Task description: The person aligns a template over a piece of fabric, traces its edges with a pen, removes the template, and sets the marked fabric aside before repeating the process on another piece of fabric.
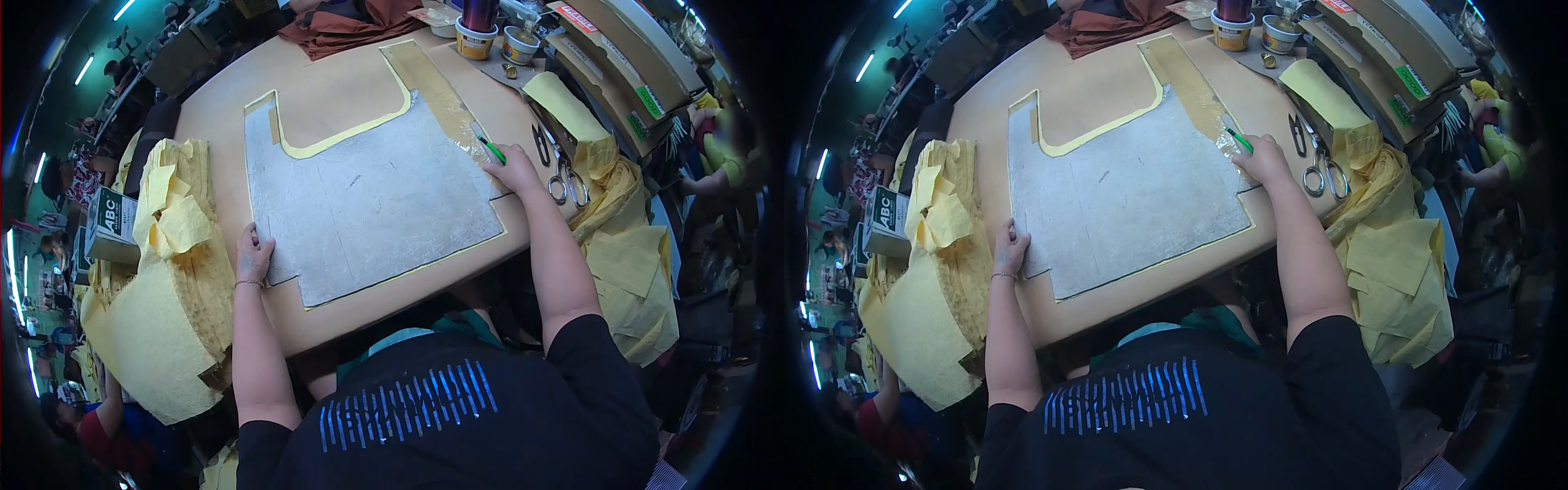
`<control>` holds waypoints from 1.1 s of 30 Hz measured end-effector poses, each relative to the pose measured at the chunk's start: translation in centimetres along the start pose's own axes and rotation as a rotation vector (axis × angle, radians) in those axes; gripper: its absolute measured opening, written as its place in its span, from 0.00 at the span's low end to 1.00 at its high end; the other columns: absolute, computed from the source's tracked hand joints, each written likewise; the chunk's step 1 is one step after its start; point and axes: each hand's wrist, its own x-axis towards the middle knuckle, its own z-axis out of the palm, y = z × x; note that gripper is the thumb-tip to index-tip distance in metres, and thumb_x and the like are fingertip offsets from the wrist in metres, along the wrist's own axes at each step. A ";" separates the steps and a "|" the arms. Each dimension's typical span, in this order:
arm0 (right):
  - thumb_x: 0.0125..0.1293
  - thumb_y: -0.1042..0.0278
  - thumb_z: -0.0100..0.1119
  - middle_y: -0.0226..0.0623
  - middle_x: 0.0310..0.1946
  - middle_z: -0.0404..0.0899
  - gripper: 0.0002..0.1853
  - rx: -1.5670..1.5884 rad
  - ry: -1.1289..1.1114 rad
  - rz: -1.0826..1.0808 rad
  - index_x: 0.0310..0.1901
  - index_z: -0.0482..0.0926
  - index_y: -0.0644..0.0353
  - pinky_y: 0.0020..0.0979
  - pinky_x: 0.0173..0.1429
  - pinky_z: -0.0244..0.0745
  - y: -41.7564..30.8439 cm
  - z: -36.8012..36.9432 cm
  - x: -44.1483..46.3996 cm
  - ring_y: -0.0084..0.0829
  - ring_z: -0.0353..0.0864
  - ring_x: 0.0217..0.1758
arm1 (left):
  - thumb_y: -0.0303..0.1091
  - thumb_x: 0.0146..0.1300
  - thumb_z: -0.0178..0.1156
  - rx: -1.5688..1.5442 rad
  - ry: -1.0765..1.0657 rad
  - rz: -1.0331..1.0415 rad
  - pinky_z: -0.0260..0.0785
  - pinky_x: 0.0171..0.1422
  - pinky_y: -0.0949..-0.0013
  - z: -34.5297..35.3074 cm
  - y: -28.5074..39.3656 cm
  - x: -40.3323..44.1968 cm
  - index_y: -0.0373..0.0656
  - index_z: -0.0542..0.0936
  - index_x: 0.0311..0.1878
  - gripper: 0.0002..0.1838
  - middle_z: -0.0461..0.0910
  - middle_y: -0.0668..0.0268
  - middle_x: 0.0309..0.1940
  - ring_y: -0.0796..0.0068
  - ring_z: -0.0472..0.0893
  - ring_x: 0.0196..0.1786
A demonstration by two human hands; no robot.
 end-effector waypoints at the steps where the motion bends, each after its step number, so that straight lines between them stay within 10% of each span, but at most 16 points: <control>1: 0.43 0.58 0.65 0.46 0.39 0.69 0.26 -0.002 0.005 -0.004 0.47 0.72 0.56 0.34 0.51 0.66 0.1 0.0 0.0 0.42 0.71 0.45 | 0.34 0.46 0.61 0.001 0.001 -0.003 0.66 0.46 0.69 -0.1 0.3 -0.1 0.40 0.63 0.56 0.31 0.65 0.57 0.39 0.68 0.70 0.37; 27: 0.46 0.65 0.62 0.49 0.34 0.74 0.23 0.099 -0.042 -0.166 0.44 0.71 0.68 0.33 0.44 0.67 2.3 0.5 1.5 0.41 0.74 0.37 | 0.44 0.43 0.64 -0.020 0.080 0.076 0.63 0.52 0.67 -1.3 1.4 -1.2 0.41 0.60 0.59 0.40 0.66 0.51 0.44 0.60 0.70 0.45; 33: 0.48 0.65 0.61 0.49 0.33 0.74 0.22 0.086 -0.040 -0.154 0.44 0.71 0.68 0.33 0.44 0.67 3.0 0.7 1.9 0.40 0.74 0.37 | 0.51 0.39 0.64 0.201 -0.065 0.089 0.50 0.62 0.56 -2.9 1.8 -2.6 0.52 0.60 0.60 0.42 0.58 0.59 0.57 0.58 0.54 0.61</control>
